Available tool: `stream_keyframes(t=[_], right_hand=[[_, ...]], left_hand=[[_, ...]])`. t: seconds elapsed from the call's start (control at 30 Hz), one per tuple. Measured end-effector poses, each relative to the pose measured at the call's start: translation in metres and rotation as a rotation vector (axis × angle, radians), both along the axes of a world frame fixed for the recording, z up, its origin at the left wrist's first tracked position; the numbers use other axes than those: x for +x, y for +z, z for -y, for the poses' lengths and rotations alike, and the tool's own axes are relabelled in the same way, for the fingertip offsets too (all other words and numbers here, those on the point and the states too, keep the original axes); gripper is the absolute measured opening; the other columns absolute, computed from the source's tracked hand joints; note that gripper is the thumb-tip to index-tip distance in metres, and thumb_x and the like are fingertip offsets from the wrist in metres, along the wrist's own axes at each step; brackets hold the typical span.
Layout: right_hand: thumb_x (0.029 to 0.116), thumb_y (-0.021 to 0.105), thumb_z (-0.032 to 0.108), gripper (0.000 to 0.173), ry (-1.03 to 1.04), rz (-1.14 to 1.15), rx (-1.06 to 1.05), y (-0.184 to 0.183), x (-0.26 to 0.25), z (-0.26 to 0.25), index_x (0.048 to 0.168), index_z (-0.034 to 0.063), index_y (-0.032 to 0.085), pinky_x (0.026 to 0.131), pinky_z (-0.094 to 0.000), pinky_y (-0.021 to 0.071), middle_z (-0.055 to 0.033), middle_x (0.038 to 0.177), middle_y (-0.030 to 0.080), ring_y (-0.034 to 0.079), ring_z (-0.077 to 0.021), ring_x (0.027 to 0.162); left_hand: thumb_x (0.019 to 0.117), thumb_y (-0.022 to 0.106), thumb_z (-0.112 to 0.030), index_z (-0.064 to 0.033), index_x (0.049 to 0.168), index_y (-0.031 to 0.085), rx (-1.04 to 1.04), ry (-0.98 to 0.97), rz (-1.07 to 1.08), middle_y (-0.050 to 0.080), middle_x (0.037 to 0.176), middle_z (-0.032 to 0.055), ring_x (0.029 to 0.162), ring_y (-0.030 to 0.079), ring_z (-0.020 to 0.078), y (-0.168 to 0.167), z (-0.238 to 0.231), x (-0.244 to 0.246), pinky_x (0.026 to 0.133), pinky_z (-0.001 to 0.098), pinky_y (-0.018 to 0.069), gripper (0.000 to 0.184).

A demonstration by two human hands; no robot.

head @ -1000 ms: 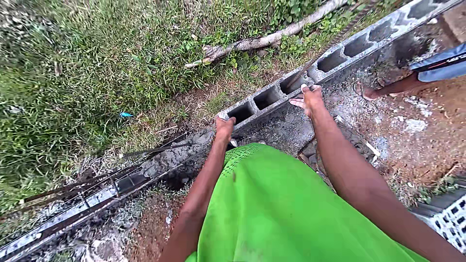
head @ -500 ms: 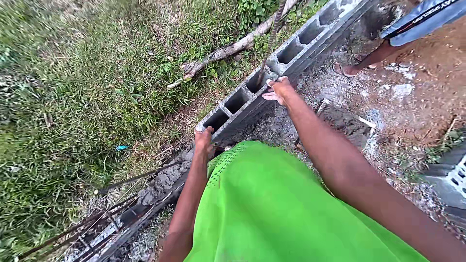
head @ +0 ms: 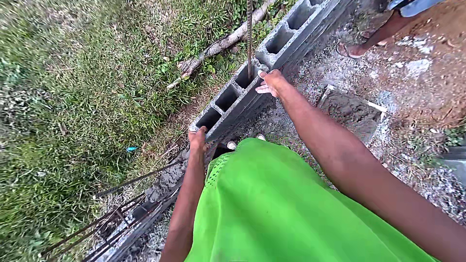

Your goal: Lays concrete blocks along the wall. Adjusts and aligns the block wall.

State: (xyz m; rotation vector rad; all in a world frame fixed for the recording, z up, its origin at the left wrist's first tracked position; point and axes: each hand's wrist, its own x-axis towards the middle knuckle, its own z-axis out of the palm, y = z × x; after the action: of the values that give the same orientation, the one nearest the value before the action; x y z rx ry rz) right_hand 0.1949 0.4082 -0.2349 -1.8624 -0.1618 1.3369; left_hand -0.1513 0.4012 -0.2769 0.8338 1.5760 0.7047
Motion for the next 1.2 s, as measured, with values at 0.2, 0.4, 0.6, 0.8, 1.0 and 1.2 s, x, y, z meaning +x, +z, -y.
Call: stream_keyframes(t=[0.2, 0.4, 0.6, 0.8, 1.0, 1.2], right_hand=[[0.1064, 0.059, 0.035, 0.059, -0.054, 0.008, -0.001, -0.002, -0.002, -0.007, 0.150, 0.0000, 0.039, 0.079, -0.0434, 0.0649, -0.0273, 0.137, 0.055, 0.073, -0.0337, 0.100], [0.1052, 0.061, 0.033, 0.059, -0.072, 0.015, 0.037, -0.005, -0.005, -0.008, 0.149, -0.0010, 0.041, 0.085, -0.0482, 0.0637, -0.0282, 0.141, 0.053, 0.069, -0.0372, 0.110], [0.1066, 0.057, 0.039, 0.061, -0.061, -0.011, 0.043, -0.004, -0.004, -0.003, 0.149, -0.0011, 0.040, 0.081, -0.0438, 0.0638, -0.0283, 0.137, 0.055, 0.072, -0.0346, 0.100], [0.1061, 0.052, 0.052, 0.068, -0.074, -0.021, 0.017, 0.000, -0.024, 0.008, 0.154, 0.0058, 0.035, 0.083, -0.0486, 0.0631, -0.0281, 0.144, 0.052, 0.071, -0.0384, 0.106], [0.1079, 0.052, 0.045, 0.071, -0.090, 0.119, -0.034, 0.009, -0.059, 0.005, 0.160, 0.0082, 0.021, 0.082, -0.0495, 0.0640, -0.0285, 0.148, 0.047, 0.072, -0.0389, 0.101], [0.1133, 0.040, 0.028, 0.058, -0.148, 0.243, -0.158, 0.017, -0.078, -0.014, 0.161, 0.0047, 0.016, 0.081, -0.0458, 0.0634, -0.0289, 0.152, 0.039, 0.070, -0.0353, 0.102]], left_hand=[[0.0921, 0.066, -0.003, -0.0083, 0.145, 0.045, 0.005, 0.008, -0.014, 0.063, 0.127, 0.0158, 0.107, 0.066, 0.0257, 0.002, 0.004, 0.001, 0.088, 0.0480, 0.0577, 0.057], [0.0927, 0.066, -0.003, -0.0057, 0.145, 0.044, 0.018, 0.037, -0.038, 0.063, 0.124, 0.0170, 0.104, 0.066, 0.0255, -0.001, 0.000, 0.003, 0.086, 0.0472, 0.0583, 0.057], [0.0938, 0.066, -0.003, -0.0047, 0.145, 0.045, -0.009, 0.024, -0.025, 0.064, 0.124, 0.0182, 0.104, 0.067, 0.0262, -0.003, -0.004, 0.001, 0.087, 0.0470, 0.0583, 0.055], [0.0938, 0.071, -0.008, -0.0097, 0.158, 0.029, -0.037, -0.056, 0.097, 0.059, 0.137, 0.0203, 0.116, 0.065, 0.0281, -0.007, -0.008, -0.019, 0.095, 0.0466, 0.0577, 0.077], [0.0871, 0.078, -0.017, -0.0084, 0.164, 0.012, -0.094, -0.079, 0.147, 0.049, 0.150, 0.0209, 0.131, 0.057, 0.0250, -0.006, -0.008, -0.021, 0.107, 0.0418, 0.0525, 0.102], [0.0820, 0.081, -0.017, -0.0123, 0.163, 0.019, -0.195, -0.070, 0.072, 0.056, 0.144, 0.0197, 0.128, 0.061, 0.0235, -0.012, -0.013, -0.019, 0.106, 0.0422, 0.0538, 0.102]])
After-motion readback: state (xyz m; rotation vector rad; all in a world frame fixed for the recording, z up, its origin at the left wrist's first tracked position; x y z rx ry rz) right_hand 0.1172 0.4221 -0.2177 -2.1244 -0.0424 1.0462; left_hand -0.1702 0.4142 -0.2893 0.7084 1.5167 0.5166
